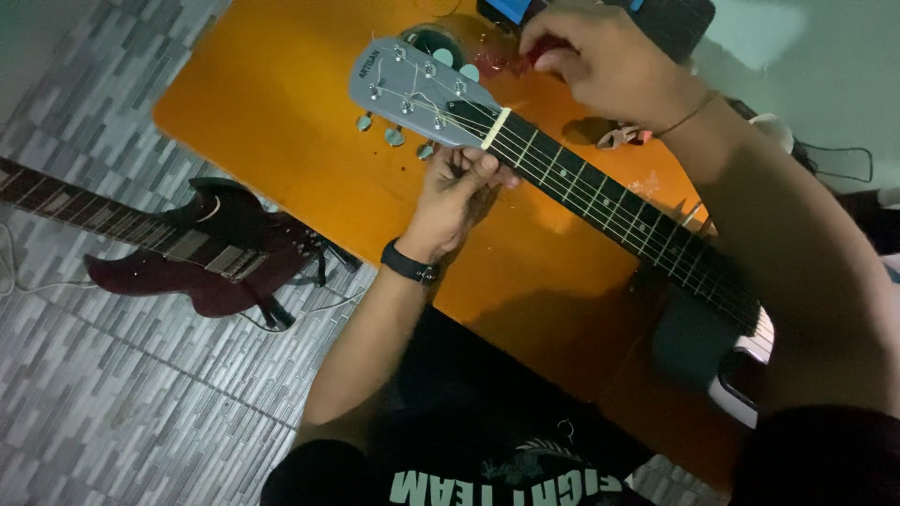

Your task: The person installs a new string on a silver acoustic guitar. They thread the string through the bridge, wind it onto the tuning peg, trim the excess with a red tool, and wipe the fretboard and body with a cloth.

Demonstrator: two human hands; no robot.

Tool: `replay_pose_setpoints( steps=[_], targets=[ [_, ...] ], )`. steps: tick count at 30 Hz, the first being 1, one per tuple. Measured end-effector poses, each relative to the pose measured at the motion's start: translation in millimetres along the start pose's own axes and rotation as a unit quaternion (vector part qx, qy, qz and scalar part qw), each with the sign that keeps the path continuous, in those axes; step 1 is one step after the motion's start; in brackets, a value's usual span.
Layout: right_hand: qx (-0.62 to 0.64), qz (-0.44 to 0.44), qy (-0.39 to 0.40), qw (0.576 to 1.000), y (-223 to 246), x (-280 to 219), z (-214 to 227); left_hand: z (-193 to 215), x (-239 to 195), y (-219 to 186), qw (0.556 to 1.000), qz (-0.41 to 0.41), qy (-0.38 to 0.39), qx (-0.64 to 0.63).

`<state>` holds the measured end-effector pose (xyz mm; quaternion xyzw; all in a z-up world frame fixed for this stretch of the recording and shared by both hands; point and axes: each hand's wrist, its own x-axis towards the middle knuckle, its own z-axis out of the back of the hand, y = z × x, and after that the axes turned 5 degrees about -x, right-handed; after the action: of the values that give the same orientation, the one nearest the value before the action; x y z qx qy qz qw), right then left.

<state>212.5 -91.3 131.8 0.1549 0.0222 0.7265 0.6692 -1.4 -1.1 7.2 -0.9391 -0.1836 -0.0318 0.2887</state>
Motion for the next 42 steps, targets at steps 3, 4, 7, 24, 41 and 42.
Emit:
replay_pose_setpoints(
  steps=[3, 4, 7, 24, 41, 42],
  targets=[
    [-0.014, -0.083, 0.011, 0.996, 20, -9, 14, 0, 1, 2, 0.998, -0.013, -0.029, 0.049],
    [-0.009, -0.139, 0.016, 0.990, 27, -11, 17, 1, 2, 6, 0.997, -0.024, -0.043, 0.055],
    [-0.056, -0.215, 0.041, 0.974, 39, -25, 20, -8, 6, 5, 0.997, -0.044, -0.044, 0.048],
    [-0.119, -0.314, 0.333, 0.881, 4, -36, -44, -8, 8, 10, 0.995, -0.043, 0.005, -0.086],
    [0.041, -0.334, 0.154, 0.929, 111, -58, 36, -23, 4, 0, 0.989, -0.090, 0.116, -0.011],
    [0.038, -0.334, 0.151, 0.930, 112, -61, 32, -20, -7, -5, 0.989, -0.091, 0.120, -0.010]
  ],
)
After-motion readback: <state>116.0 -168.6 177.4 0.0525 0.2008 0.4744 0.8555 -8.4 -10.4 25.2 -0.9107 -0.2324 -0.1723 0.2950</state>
